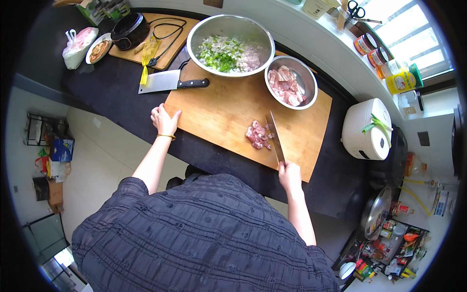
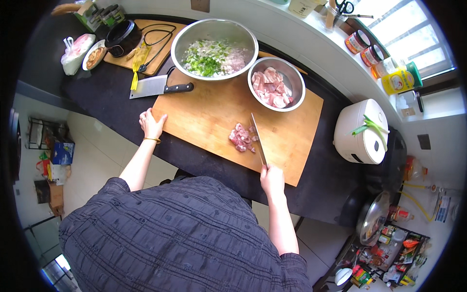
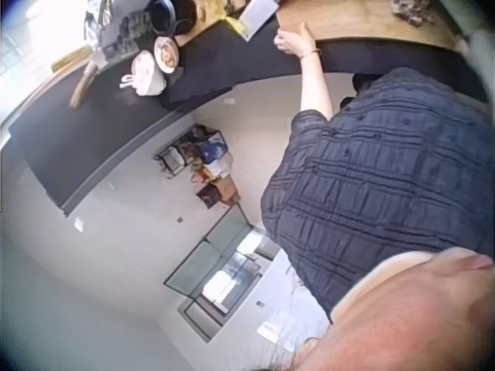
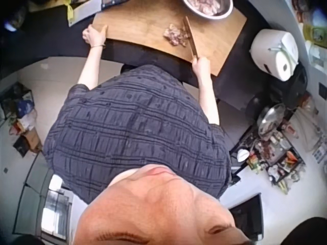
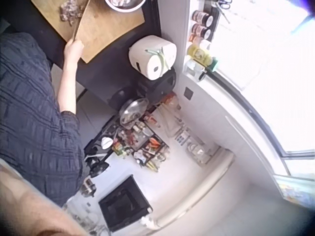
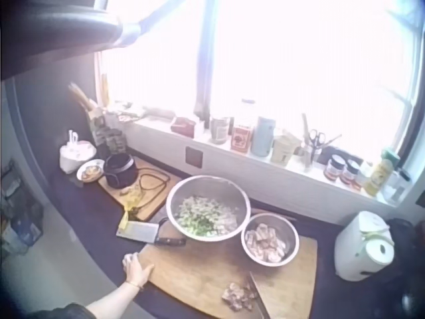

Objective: The person washes a cleaver at the sink and then proceeds to chop raw meat into small pieces on a wooden cutting board. They repeatedly slice the meat and transfer the chopped portions into a metal bowl.

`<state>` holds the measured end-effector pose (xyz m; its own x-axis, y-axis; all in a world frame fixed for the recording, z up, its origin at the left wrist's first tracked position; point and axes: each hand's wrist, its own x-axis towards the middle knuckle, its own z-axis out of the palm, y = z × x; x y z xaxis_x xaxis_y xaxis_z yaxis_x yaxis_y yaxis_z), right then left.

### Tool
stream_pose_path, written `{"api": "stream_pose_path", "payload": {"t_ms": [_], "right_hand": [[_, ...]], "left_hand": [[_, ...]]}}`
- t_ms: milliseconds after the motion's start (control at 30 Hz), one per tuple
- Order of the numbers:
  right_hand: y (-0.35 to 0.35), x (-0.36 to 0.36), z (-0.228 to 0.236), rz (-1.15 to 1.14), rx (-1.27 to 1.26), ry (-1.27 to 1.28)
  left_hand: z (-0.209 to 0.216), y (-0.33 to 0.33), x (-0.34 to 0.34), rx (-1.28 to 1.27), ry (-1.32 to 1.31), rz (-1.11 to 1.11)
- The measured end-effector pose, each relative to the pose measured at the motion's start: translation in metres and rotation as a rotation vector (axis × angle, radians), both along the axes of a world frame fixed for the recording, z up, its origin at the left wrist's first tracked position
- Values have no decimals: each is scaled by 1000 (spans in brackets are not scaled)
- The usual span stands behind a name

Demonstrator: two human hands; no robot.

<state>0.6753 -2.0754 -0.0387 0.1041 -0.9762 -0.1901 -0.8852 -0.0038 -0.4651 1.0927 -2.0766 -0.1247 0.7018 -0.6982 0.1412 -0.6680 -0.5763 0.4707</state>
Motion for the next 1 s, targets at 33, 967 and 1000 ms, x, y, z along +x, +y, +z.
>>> {"api": "stream_pose_path", "payload": {"t_ms": [33, 967, 1000], "right_hand": [[0, 0, 0, 10, 24, 6], [25, -45, 22, -140, 251, -393], [24, -40, 32, -14, 176, -356]], "left_hand": [[-2, 3, -2, -20, 4, -5], [43, -285, -245, -5, -336, -938], [45, -289, -245, -43, -308, -954]]}}
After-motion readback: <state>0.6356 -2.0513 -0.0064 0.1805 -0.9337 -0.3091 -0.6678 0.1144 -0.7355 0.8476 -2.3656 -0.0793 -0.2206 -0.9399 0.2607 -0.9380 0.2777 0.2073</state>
